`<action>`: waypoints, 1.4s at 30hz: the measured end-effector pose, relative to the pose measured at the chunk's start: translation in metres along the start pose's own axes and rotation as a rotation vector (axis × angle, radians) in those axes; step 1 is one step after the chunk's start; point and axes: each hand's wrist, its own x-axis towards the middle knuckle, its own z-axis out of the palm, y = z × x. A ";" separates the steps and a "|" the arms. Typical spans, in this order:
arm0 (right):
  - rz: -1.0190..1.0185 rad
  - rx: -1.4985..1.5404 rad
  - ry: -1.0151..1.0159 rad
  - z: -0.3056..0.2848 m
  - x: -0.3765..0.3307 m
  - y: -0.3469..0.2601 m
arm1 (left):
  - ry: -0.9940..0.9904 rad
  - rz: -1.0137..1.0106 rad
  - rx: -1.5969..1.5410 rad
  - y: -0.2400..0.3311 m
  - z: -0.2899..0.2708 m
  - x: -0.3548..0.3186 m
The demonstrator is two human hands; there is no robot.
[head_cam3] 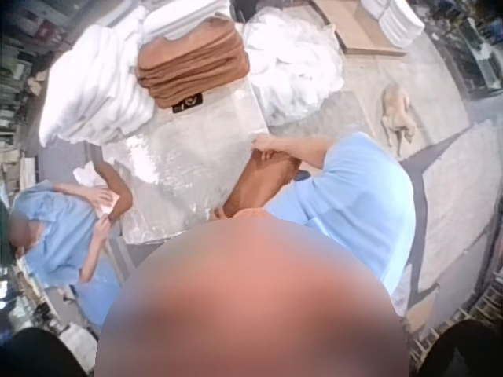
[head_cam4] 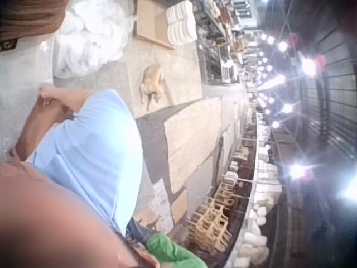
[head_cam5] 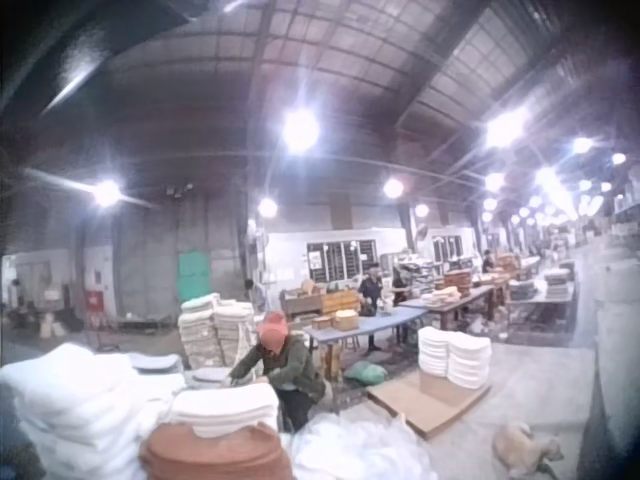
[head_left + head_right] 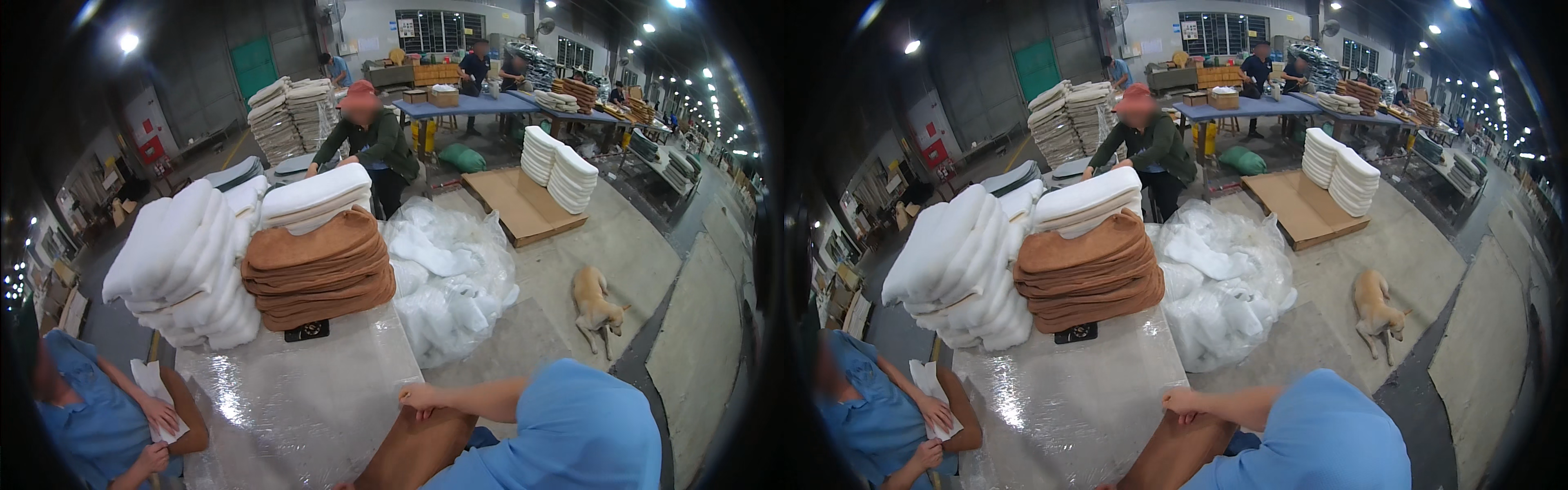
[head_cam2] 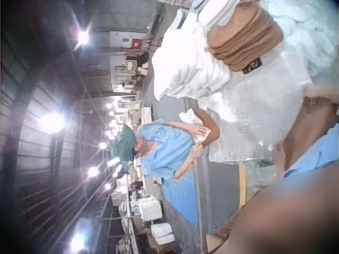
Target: The person repeatedly picks up brown fabric covers and white foam inserts, inserts the foam into the covers, and stacks the finished cushions. The person works at a table in a factory setting with other workers nearby.
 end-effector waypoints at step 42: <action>-0.518 0.638 -0.004 0.038 -0.138 0.054 | 0.036 0.486 -1.261 0.214 -0.153 -0.001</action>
